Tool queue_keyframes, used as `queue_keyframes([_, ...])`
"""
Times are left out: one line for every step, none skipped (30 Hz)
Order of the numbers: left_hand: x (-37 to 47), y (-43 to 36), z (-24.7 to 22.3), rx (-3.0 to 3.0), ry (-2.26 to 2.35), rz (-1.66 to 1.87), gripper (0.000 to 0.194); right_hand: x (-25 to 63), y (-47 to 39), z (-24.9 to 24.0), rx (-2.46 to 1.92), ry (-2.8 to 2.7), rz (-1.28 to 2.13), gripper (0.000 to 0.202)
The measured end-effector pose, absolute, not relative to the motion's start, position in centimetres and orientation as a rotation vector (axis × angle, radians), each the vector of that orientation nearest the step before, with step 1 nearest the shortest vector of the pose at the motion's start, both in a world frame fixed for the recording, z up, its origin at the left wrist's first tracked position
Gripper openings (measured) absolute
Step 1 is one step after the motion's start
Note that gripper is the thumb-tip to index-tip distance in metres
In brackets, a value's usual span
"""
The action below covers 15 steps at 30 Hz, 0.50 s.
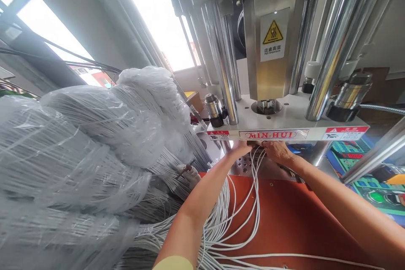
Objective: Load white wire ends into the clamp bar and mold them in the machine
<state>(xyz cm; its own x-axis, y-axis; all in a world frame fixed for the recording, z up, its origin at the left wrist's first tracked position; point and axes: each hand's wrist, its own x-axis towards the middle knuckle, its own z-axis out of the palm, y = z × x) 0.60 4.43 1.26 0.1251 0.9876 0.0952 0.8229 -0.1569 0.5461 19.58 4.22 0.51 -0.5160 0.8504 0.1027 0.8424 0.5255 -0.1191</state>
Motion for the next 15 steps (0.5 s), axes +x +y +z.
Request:
queue_keyframes([0.6,4.3,1.3,2.030,1.755,0.617,0.046,19.7,4.3,0.6,-1.477,-2.612,0.112,0.029])
queue_keyframes([0.7,4.2,1.4,2.012,1.755,0.610,0.047,19.9,4.3,0.7,-1.492,-2.609,0.138,0.030])
queue_keyframes([0.7,4.1,1.4,1.994,1.756,0.607,0.048,20.1,4.4,0.7,-1.502,-2.604,0.158,0.031])
queue_keyframes([0.7,4.2,1.4,1.977,1.757,0.609,0.048,20.2,4.5,0.7,-1.509,-2.600,0.171,0.031])
queue_keyframes([0.8,4.3,1.3,1.961,1.757,0.611,0.048,20.3,4.5,0.6,-1.513,-2.597,0.177,0.032])
queue_keyframes([0.8,4.4,1.2,1.945,1.758,0.613,0.049,20.3,4.5,0.4,-1.515,-2.595,0.177,0.032])
queue_keyframes([0.8,4.5,1.1,1.928,1.759,0.612,0.048,20.2,4.6,0.2,-1.517,-2.594,0.170,0.031])
queue_keyframes([0.8,4.7,0.9,1.910,1.761,0.605,0.045,20.1,4.6,0.0,-1.518,-2.594,0.161,0.029])
queue_keyframes([0.8,4.7,0.9,1.891,1.765,0.592,0.042,19.9,4.7,-0.2,-1.517,-2.594,0.152,0.026])
queue_keyframes([0.8,4.8,0.8,1.875,1.770,0.577,0.038,19.8,4.8,-0.4,-1.511,-2.593,0.144,0.023])
queue_keyframes([0.8,4.8,0.8,1.862,1.777,0.565,0.036,19.7,5.0,-0.5,-1.503,-2.592,0.138,0.021])
queue_keyframes([0.8,4.8,0.9,1.855,1.785,0.558,0.036,19.7,5.2,-0.5,-1.490,-2.590,0.135,0.022])
queue_keyframes([0.8,4.7,1.0,1.857,1.794,0.557,0.037,19.9,5.4,-0.5,-1.471,-2.585,0.132,0.024])
queue_keyframes([0.8,4.6,1.2,1.866,1.802,0.562,0.040,20.2,5.7,-0.4,-1.447,-2.577,0.127,0.027])
queue_keyframes([0.8,4.5,1.4,1.881,1.809,0.571,0.043,20.8,5.8,-0.4,-1.415,-2.564,0.111,0.029])
